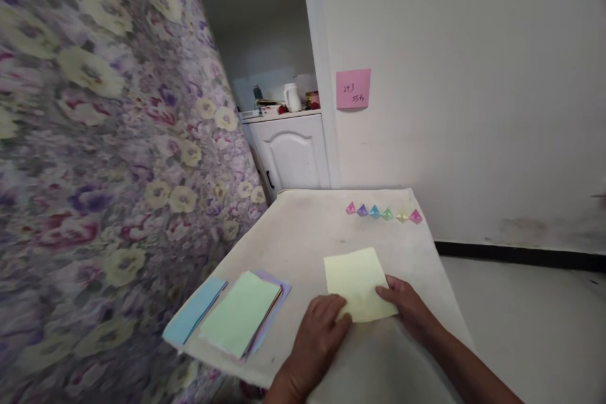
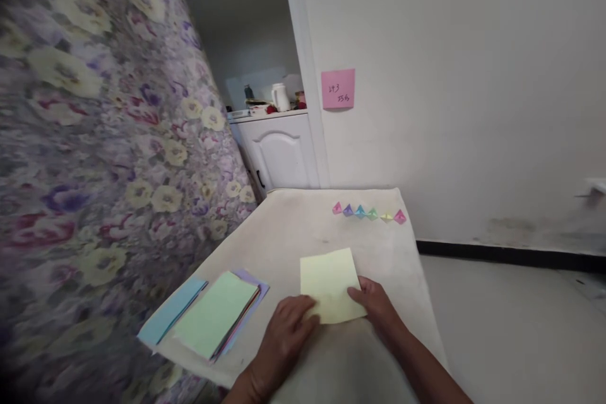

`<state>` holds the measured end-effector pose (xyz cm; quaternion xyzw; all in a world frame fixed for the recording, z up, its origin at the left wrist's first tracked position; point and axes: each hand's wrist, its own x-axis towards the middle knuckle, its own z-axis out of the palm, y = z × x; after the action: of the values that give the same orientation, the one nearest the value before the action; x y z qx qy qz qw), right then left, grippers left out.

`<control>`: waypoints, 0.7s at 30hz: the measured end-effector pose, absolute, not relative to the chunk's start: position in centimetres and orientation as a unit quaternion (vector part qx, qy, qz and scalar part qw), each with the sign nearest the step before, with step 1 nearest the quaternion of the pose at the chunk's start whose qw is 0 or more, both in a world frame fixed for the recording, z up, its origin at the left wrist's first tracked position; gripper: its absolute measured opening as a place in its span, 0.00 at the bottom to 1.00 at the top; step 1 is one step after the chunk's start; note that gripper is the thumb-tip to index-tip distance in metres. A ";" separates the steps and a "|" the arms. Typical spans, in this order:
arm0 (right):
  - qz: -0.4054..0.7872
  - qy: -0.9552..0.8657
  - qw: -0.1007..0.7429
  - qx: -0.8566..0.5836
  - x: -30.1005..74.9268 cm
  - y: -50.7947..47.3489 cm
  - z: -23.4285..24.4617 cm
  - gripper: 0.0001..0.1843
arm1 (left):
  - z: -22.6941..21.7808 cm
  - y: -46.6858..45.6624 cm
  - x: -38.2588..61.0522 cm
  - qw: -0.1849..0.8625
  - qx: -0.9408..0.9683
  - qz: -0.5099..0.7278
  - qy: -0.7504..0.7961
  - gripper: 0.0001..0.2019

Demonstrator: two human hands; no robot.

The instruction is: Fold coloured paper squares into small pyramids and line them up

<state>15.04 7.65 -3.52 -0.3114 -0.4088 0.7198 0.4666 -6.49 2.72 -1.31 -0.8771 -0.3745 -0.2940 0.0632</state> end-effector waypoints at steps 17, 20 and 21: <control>0.624 -0.446 0.533 -0.359 17.5 9.5 -1.2 0.23 | -1.1 9.8 0.0 -0.629 -0.346 -0.550 -0.426 0.19; 0.616 -0.444 0.532 -0.374 17.6 10.0 -1.2 0.22 | -1.4 10.2 -0.1 -0.620 -0.357 -0.542 -0.440 0.14; 0.616 -0.442 0.534 -0.375 17.6 10.1 -1.3 0.22 | -1.4 10.2 -0.2 -0.618 -0.359 -0.540 -0.445 0.13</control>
<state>17.58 10.06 -1.33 -0.3752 -0.4419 0.6158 0.5336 -0.16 10.25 -1.43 -0.3587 -0.4448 -0.5400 -0.6180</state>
